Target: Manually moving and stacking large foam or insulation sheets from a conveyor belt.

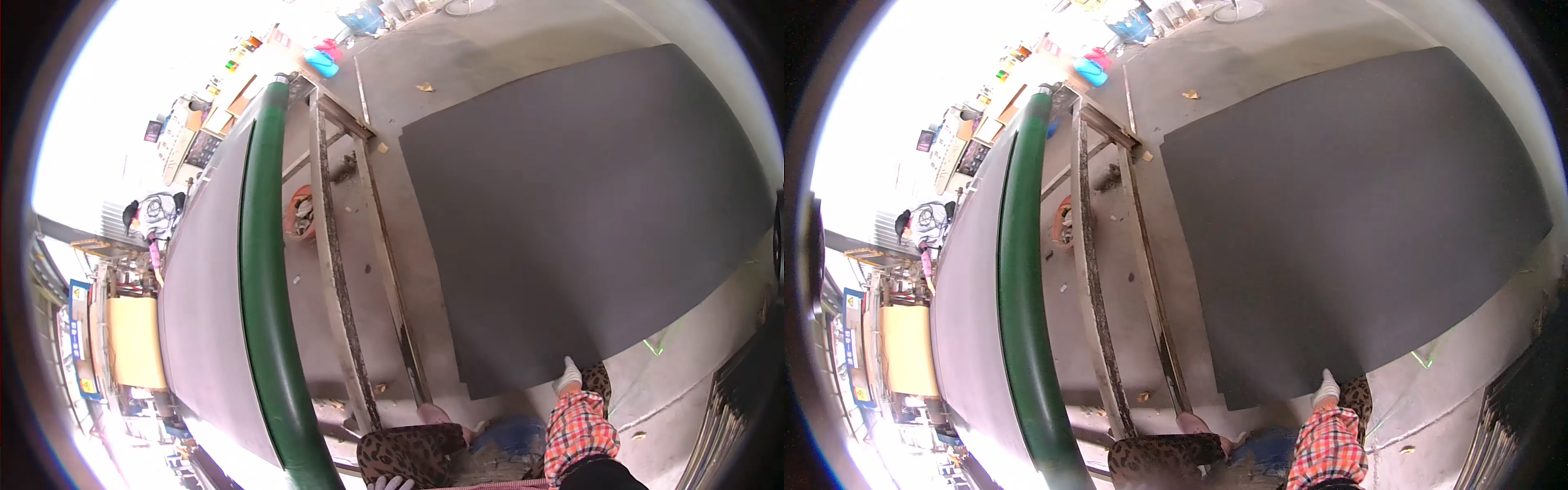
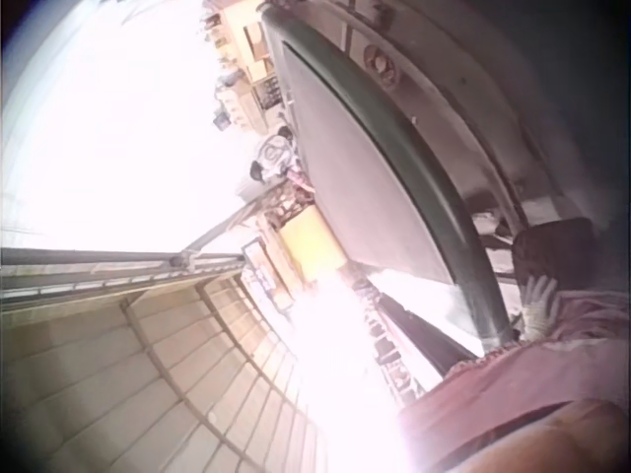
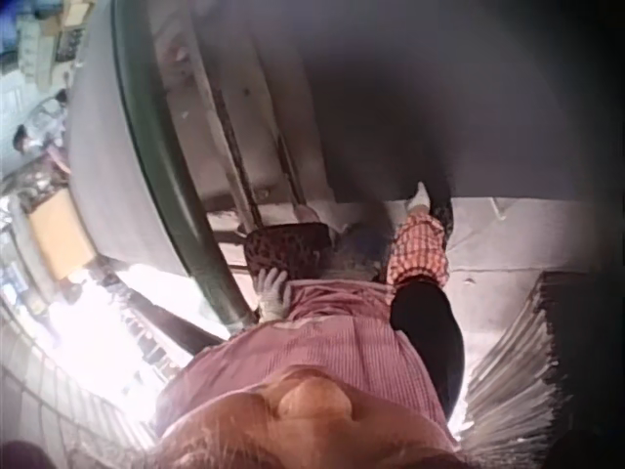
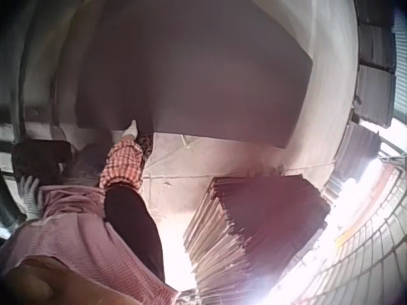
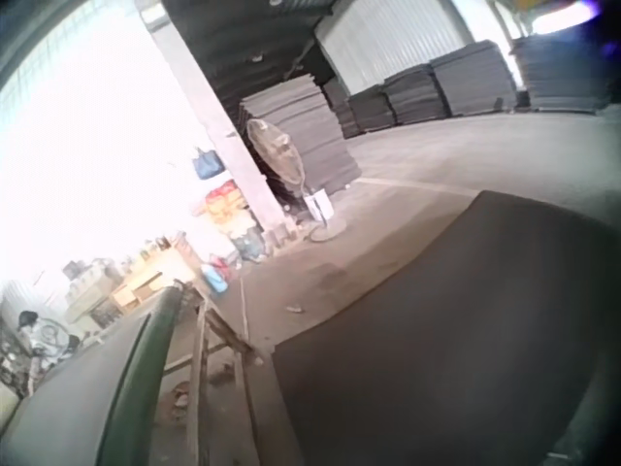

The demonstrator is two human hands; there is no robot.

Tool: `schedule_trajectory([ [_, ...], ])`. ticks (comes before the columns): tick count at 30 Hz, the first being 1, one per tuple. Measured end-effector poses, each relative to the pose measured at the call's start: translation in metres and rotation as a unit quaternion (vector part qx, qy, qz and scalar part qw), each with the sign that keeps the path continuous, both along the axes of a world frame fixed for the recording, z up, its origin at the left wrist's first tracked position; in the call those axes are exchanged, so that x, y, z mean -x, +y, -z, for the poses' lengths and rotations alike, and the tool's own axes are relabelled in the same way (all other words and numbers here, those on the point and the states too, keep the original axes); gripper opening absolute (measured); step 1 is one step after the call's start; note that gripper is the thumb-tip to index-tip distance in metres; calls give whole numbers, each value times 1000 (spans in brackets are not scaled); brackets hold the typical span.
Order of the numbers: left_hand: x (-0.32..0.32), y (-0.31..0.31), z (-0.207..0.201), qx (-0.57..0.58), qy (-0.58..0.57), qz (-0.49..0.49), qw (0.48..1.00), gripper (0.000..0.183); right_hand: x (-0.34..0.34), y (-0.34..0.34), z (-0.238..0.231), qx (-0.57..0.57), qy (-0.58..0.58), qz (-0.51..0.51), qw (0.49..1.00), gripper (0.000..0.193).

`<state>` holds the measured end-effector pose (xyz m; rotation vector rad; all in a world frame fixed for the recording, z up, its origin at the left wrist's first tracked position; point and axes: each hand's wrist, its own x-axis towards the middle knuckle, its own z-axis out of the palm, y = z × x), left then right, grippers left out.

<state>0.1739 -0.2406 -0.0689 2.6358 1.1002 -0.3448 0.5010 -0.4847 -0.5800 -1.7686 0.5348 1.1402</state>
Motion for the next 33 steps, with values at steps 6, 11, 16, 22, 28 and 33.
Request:
schedule_trajectory([
  [6, -63, 16, -49, 48, -113, -26, 992, 38, 12, 164, -222, 114, 145, 258, 948, 49],
  [11, -163, 13, 78, 490, -167, -344, 783, 61, -45, 94, -148, 104, 98, 254, 957, 32],
  [16, -214, 33, 35, 634, -226, -507, 538, 81, -80, 167, -319, -17, 165, 117, 979, 42],
  [22, -229, 19, 25, 641, -275, -563, 443, 88, -88, 158, -386, -59, 86, 124, 987, 28],
  [28, -238, 24, -22, 609, -425, -537, 400, 82, -96, 155, -427, -214, 60, 237, 946, 15],
  [33, -235, 2, -62, 652, -329, -458, 507, 64, -89, 150, -453, -396, 95, 428, 807, 8],
])
